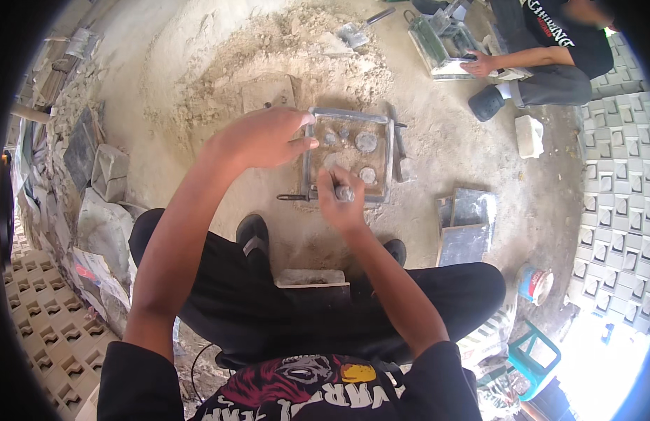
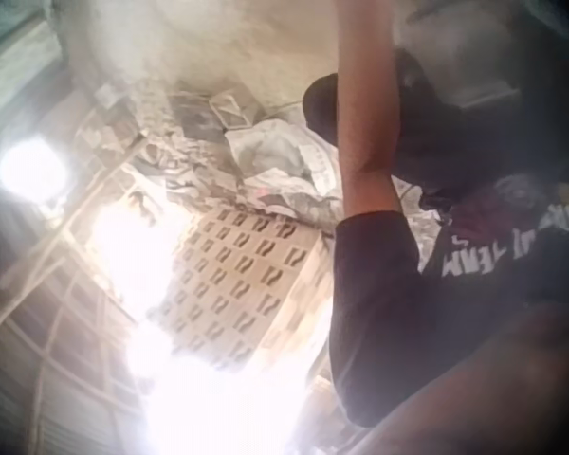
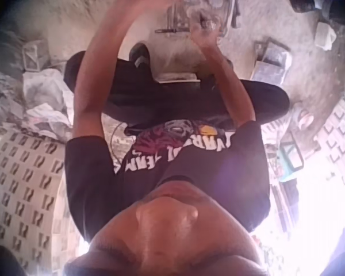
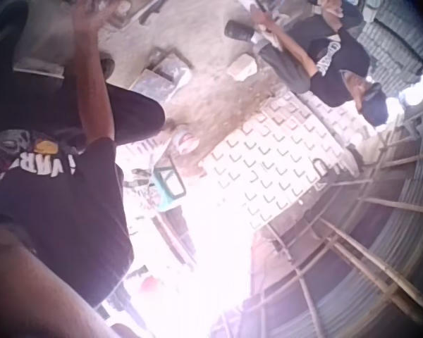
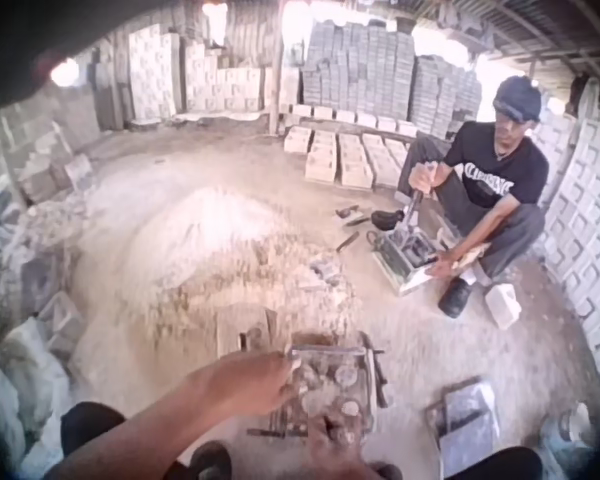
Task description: The person is packing a dry sand-cement mixture into a decorative square mold using a metal tamper and smoothing the top of the mixture by hand.
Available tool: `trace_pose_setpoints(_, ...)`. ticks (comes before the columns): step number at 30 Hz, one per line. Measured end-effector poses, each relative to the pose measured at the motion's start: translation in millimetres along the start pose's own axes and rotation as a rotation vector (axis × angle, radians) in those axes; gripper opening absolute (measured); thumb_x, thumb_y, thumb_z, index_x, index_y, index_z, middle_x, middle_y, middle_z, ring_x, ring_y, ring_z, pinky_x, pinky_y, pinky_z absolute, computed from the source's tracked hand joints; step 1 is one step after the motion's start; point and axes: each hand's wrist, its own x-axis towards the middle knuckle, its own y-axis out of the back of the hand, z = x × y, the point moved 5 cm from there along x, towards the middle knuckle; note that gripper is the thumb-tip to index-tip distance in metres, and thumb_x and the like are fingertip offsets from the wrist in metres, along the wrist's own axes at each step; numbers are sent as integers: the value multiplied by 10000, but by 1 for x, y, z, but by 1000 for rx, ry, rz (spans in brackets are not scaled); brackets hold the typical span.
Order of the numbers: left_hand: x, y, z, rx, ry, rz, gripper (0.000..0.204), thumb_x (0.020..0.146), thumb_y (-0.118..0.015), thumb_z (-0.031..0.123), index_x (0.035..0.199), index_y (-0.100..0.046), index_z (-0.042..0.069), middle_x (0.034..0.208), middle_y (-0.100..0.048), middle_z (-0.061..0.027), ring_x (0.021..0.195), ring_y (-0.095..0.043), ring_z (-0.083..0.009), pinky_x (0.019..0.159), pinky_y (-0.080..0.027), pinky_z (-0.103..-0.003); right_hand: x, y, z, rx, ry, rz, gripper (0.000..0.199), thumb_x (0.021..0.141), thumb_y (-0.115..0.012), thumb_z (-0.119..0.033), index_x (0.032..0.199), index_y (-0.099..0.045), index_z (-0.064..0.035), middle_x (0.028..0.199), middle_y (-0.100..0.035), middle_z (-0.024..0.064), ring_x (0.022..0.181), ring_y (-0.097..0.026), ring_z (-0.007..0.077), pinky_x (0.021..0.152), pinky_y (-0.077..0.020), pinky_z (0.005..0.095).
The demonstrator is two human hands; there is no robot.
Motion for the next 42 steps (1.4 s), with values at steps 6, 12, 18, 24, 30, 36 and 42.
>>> trace_pose_setpoints(6,7,6,1,25,5,9,410,933,-558,326,1163,-578,-14,994,-653,-235,963,-625,-393,805,-490,-477,27,2,-19,78,-37,-36,342,976,-581,-211,680,-493,-66,622,-416,-80,598,-327,2,478,-251,235)
trace_pose_setpoints(12,12,15,6,-13,-46,60,417,915,-576,340,1151,-586,-4,912,-666,-225,884,-646,-387,766,-492,-478,38,0,-40,-93,102,2,381,999,-538,-319,780,-588,-11,627,-454,-46,608,-383,32,493,-310,257)
trace_pose_setpoints(18,18,28,9,13,0,91,452,915,-570,377,1162,-582,-2,923,-668,-222,884,-645,-388,767,-498,-469,57,1,-37,42,179,108,477,1001,-526,-338,666,-564,-1,542,-410,-46,532,-360,39,454,-293,266)
trace_pose_setpoints(24,4,31,-2,50,16,115,451,931,-555,381,1168,-577,-1,1037,-646,-245,984,-625,-389,816,-494,-469,46,-10,-51,54,185,113,515,1002,-520,-337,581,-481,-43,512,-404,-44,503,-349,47,442,-274,269)
trace_pose_setpoints(30,8,28,0,19,-39,173,402,944,-545,360,1047,-614,-23,957,-672,-204,917,-656,-355,802,-517,-465,33,-22,-11,-124,167,93,489,996,-534,-311,598,-496,-30,516,-395,-43,520,-333,51,443,-267,285)
trace_pose_setpoints(36,4,31,5,38,39,67,503,950,-530,392,1273,-539,6,1132,-622,-242,1065,-599,-374,885,-483,-443,33,-14,-17,-17,136,118,470,992,-545,-284,602,-492,-27,525,-390,-31,538,-331,49,446,-262,292)
trace_pose_setpoints(42,13,24,-2,-9,35,64,478,942,-543,369,1250,-552,3,1098,-637,-236,1035,-612,-374,876,-489,-441,36,-20,-16,-24,112,106,456,1006,-518,-238,615,-470,-9,532,-379,-47,538,-327,40,442,-258,283)
